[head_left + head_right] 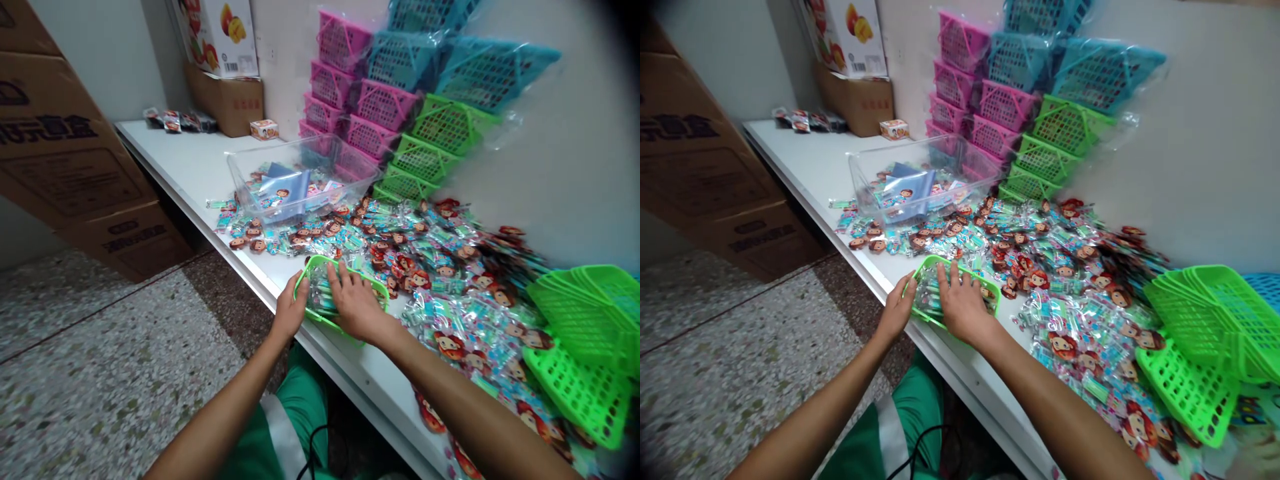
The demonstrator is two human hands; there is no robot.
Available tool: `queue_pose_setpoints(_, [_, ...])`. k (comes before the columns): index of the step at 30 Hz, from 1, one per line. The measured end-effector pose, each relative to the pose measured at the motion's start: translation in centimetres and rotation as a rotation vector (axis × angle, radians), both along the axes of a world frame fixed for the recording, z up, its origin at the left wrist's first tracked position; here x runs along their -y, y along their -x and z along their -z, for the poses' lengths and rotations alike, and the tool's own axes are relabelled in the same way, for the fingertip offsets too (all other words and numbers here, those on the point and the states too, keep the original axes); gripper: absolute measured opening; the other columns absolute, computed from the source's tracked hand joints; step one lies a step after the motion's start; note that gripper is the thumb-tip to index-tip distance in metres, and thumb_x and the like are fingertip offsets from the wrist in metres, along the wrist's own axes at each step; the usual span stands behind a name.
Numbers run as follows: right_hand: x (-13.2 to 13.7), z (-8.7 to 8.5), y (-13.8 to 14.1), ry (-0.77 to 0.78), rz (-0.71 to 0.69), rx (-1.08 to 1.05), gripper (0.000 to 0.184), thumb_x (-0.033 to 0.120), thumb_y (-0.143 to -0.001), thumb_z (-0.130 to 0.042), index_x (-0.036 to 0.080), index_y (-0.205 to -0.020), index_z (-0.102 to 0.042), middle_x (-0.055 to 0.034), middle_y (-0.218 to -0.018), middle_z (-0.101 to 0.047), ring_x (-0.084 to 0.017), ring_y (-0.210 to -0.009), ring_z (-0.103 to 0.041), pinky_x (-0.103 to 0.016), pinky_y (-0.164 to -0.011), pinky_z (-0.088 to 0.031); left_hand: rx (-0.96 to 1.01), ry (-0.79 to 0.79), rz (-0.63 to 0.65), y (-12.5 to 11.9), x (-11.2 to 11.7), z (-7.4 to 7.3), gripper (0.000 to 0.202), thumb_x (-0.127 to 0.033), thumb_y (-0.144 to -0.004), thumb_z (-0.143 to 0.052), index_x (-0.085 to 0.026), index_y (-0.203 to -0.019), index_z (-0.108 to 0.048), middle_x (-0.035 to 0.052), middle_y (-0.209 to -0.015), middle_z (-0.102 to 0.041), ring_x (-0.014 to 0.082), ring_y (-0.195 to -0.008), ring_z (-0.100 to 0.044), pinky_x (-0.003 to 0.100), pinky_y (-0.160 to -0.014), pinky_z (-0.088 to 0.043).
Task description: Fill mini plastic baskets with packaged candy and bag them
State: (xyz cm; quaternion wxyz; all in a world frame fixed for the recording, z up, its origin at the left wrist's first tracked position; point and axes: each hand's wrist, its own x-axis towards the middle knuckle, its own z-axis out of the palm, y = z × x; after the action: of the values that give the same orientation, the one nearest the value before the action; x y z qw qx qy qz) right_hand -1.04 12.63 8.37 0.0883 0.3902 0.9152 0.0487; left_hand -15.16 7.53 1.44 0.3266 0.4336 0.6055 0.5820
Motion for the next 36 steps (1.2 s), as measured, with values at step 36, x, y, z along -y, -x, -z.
queue_pose_setpoints(36, [-0.6, 1.8, -1.3, -0.120, -0.025, -0.099, 0.076, 0.016, -0.078, -0.052, 0.015, -0.146, -0.017, -0.0215, -0.145, -0.031, -0.035, -0.113, -0.045, -0.046, -0.088, -0.040, 0.008, 0.033, 0.188, 0.4, 1.4, 0.4, 0.060, -0.044, -0.091, -0.040, -0.017, -0.142, -0.024, 0.0101, -0.150, -0.027, 0.0201, -0.139, -0.022, 0.035, -0.114, -0.016])
